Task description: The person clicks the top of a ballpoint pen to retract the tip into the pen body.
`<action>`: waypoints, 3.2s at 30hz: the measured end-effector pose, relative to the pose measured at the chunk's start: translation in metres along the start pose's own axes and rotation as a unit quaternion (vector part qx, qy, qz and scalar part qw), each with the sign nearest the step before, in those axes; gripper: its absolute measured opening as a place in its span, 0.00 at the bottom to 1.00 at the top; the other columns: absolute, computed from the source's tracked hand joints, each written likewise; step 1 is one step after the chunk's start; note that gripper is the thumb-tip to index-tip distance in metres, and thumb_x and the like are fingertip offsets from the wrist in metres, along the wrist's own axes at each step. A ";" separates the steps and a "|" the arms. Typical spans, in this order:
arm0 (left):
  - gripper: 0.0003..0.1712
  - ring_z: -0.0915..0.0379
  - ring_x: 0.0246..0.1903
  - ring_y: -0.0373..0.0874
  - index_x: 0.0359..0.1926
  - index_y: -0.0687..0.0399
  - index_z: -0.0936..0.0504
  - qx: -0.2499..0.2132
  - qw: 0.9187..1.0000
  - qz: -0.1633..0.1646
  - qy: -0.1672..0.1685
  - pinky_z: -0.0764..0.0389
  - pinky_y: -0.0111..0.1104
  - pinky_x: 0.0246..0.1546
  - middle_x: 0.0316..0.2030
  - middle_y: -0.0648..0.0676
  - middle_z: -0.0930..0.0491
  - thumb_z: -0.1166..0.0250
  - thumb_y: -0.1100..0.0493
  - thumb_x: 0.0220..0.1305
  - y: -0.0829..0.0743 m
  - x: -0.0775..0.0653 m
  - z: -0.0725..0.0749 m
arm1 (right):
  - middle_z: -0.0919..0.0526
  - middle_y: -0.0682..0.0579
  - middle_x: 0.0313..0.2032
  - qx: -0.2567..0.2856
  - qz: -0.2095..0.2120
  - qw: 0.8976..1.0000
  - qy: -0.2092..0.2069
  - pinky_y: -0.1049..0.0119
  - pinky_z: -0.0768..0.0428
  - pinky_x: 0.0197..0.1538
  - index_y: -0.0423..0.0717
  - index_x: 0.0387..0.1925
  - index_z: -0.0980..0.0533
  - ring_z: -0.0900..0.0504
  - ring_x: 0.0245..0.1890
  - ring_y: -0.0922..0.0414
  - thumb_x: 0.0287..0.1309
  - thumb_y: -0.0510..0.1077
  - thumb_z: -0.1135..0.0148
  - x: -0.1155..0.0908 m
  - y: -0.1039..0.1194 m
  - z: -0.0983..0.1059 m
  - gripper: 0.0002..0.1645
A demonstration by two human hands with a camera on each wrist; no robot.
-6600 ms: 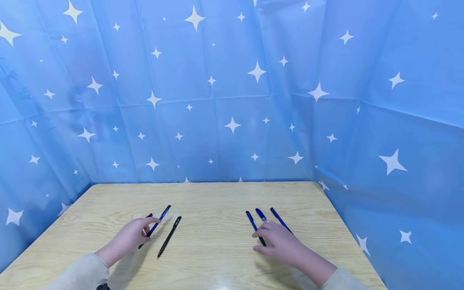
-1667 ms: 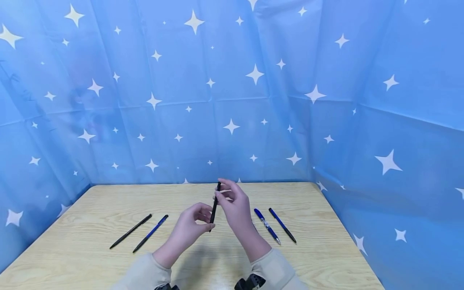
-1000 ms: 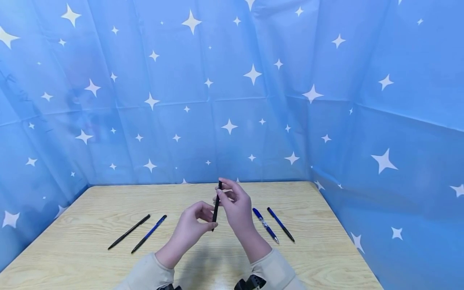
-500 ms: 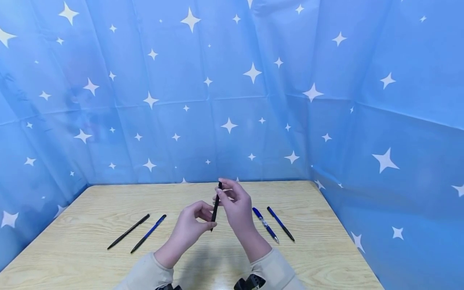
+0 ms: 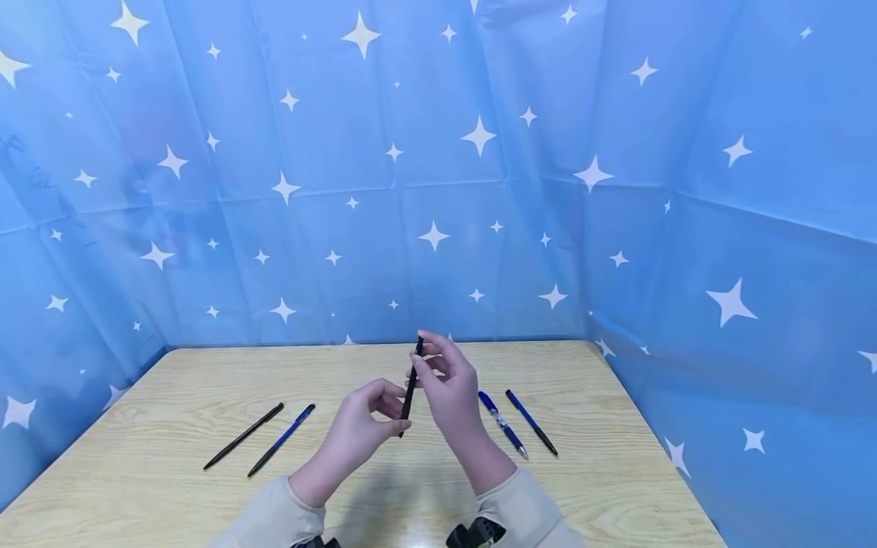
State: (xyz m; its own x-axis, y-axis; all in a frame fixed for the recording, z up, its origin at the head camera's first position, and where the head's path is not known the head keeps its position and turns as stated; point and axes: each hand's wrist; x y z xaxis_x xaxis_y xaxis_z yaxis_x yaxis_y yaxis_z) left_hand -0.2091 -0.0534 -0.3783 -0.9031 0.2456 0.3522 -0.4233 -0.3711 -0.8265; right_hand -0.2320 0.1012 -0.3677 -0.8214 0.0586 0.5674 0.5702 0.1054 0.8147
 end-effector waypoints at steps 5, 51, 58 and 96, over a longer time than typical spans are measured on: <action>0.18 0.21 0.30 0.39 0.43 0.58 0.18 0.006 1.000 0.003 0.003 0.20 0.31 0.35 0.29 0.47 0.21 0.27 0.73 0.50 0.002 -0.001 0.004 | 0.22 0.39 0.44 -0.037 -0.010 0.999 0.029 0.57 0.16 0.39 0.45 0.60 0.26 0.18 0.38 0.54 0.62 0.33 0.37 0.001 0.002 0.004 0.25; 0.21 0.26 0.26 0.39 0.37 0.66 0.15 0.275 0.957 0.071 0.059 0.22 0.32 0.31 0.22 0.46 0.23 0.28 0.80 0.36 0.097 -0.051 0.097 | 0.24 0.48 0.53 -0.371 -0.111 0.849 0.361 0.48 0.25 0.51 0.45 0.62 0.29 0.25 0.53 0.46 0.60 0.50 0.33 -0.032 -0.037 0.091 0.31; 0.21 0.29 0.25 0.41 0.35 0.64 0.15 0.335 0.937 0.071 0.067 0.23 0.40 0.34 0.21 0.46 0.26 0.26 0.78 0.32 0.102 -0.052 0.099 | 0.24 0.51 0.55 -0.382 -0.094 0.824 0.408 0.49 0.25 0.54 0.46 0.60 0.27 0.26 0.55 0.48 0.60 0.53 0.33 -0.039 -0.035 0.097 0.30; 0.21 0.25 0.32 0.44 0.45 0.60 0.15 0.327 0.937 0.088 0.086 0.22 0.40 0.35 0.32 0.51 0.20 0.23 0.62 0.48 0.071 -0.035 0.094 | 0.25 0.49 0.55 -0.428 -0.115 0.796 0.412 0.46 0.26 0.54 0.44 0.58 0.25 0.26 0.57 0.44 0.55 0.51 0.28 -0.024 -0.036 0.119 0.31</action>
State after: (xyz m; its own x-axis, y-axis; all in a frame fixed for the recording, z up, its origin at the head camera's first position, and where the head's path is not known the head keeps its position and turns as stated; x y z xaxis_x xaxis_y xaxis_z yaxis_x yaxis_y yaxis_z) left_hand -0.2143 -0.1728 -0.4085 -0.9617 0.2494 0.1137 -0.2741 -0.8747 -0.3996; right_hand -0.2340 0.2139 -0.4251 -0.8199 -0.5725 -0.0087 0.4949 -0.7163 0.4918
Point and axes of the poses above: each hand's wrist, its own x-axis towards the middle knuckle, its own z-axis out of the back of the hand, y = z × x
